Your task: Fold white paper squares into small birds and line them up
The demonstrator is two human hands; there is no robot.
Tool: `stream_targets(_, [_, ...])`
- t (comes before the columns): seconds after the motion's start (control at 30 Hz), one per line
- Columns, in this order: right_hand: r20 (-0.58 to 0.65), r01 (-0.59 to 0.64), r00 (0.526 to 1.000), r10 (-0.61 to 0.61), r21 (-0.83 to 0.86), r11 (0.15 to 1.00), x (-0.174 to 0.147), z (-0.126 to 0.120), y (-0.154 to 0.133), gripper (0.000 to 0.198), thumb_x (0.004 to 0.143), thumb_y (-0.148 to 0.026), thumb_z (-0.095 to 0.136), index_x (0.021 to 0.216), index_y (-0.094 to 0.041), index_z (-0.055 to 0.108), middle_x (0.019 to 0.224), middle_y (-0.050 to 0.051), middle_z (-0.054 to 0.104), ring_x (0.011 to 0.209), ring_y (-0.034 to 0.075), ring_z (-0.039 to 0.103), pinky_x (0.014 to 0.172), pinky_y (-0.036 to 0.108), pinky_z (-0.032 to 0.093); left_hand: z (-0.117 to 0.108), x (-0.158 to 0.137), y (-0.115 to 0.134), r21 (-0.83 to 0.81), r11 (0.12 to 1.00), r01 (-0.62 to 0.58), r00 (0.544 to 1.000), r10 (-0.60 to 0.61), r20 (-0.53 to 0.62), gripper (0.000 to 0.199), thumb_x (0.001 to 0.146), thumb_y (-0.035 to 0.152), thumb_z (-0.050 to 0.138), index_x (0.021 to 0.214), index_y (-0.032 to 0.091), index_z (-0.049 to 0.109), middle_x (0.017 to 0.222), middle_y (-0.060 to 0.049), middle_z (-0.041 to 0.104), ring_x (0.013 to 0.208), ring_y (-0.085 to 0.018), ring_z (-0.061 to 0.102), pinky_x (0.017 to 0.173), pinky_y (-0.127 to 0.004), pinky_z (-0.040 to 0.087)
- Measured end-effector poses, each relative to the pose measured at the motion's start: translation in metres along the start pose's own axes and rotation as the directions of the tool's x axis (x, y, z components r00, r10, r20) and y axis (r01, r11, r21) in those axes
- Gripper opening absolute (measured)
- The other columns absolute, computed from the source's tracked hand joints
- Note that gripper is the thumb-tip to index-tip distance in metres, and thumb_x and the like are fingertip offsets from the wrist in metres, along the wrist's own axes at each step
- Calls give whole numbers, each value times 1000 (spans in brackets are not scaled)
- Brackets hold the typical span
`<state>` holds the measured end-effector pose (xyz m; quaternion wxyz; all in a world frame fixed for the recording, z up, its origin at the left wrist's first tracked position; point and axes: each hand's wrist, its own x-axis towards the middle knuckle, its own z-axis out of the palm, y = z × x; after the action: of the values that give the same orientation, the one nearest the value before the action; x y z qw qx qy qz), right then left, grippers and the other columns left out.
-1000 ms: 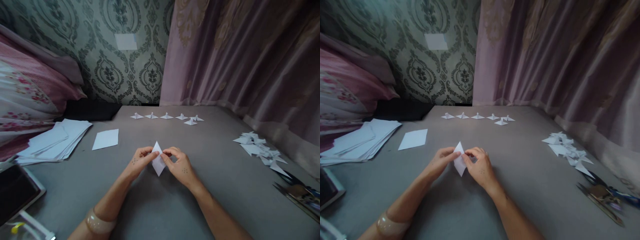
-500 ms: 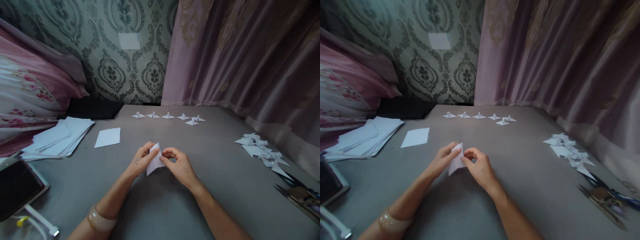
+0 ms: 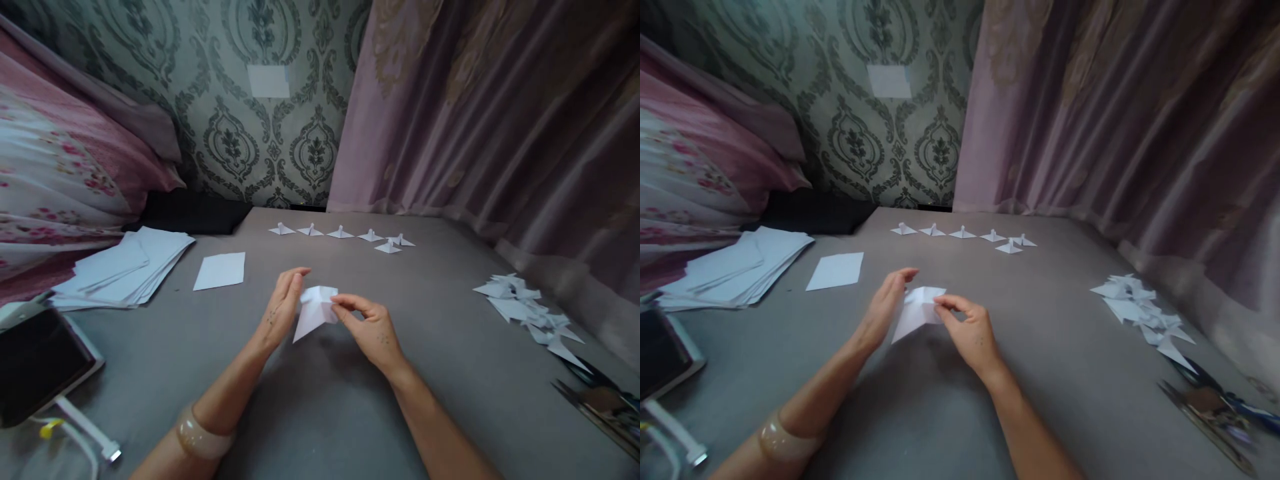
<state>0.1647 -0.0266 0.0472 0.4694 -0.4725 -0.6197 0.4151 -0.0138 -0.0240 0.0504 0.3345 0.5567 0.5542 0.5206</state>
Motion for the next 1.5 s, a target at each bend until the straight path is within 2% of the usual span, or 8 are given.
stream_targets(0.07, [-74, -55, 995, 64, 123, 991, 5, -5, 4, 15, 73, -31, 72, 86, -24, 74, 84, 1, 73, 79, 16, 66, 78, 30, 51, -5, 2, 1, -100, 995, 0, 993, -12, -115, 41, 94, 49, 38, 108, 19, 62, 102, -6, 62, 97, -18, 57, 85, -30, 44])
stream_targets(0.13, [-109, -89, 987, 118, 242, 966, 10, -8, 8, 18, 69, -33, 75, 85, -25, 74, 83, 0, 74, 77, 14, 65, 75, 27, 51, -9, 2, 6, -183, 983, -21, 987, -9, -161, 38, 92, 48, 44, 102, 18, 64, 85, -3, 62, 82, -15, 58, 77, -27, 46])
stream_targets(0.27, [-132, -96, 981, 144, 313, 945, 14, -10, 16, 20, 66, -33, 78, 84, -26, 74, 79, -2, 73, 75, 12, 64, 72, 24, 50, -11, -5, 19, -235, 967, -103, 990, 78, -114, 25, 85, 38, 59, 99, 18, 64, 76, -1, 63, 74, -13, 58, 73, -25, 47])
stream_targets(0.4, [-168, -72, 980, 109, 211, 975, 13, -8, 26, 22, 67, -35, 77, 87, -25, 75, 79, -1, 72, 74, 13, 63, 73, 26, 49, -7, -9, 22, -193, 971, -140, 988, 149, 35, 27, 79, 28, 67, 104, 18, 63, 79, -1, 66, 75, -13, 60, 75, -27, 47])
stream_targets(0.5, [-222, -12, 975, 24, 59, 998, 13, -6, 30, 22, 71, -36, 75, 89, -24, 75, 81, 1, 71, 73, 14, 61, 74, 29, 48, -4, -8, 15, -200, 973, -112, 986, 135, 101, 27, 78, 26, 67, 104, 19, 65, 79, -2, 67, 74, -13, 60, 73, -27, 47])
stream_targets(0.7, [-224, 127, 962, -153, -125, 984, 8, 2, 26, 16, 78, -33, 68, 89, -24, 74, 83, 1, 71, 74, 14, 60, 74, 28, 48, 0, -7, 2, -137, 988, -71, 992, 84, 89, 17, 79, 25, 66, 94, 20, 72, 81, -3, 68, 74, -14, 60, 73, -26, 48])
stream_targets(1.03, [-152, 318, 924, -351, -205, 926, 1, 8, 20, 17, 85, -22, 62, 97, -26, 72, 88, 1, 70, 83, 15, 61, 78, 29, 48, 7, -12, 0, -14, 972, -233, 970, 234, 66, 17, 85, 23, 61, 98, 23, 71, 90, -3, 67, 84, -14, 62, 77, -25, 48])
stream_targets(1.5, [-171, 247, 946, -274, -165, 955, -4, 17, 14, 19, 86, -22, 59, 99, -27, 72, 88, 2, 67, 84, 15, 62, 79, 29, 49, 12, -16, 1, 49, 952, -301, 953, 300, 32, 17, 87, 26, 59, 97, 23, 72, 88, -4, 63, 82, -15, 61, 73, -26, 49])
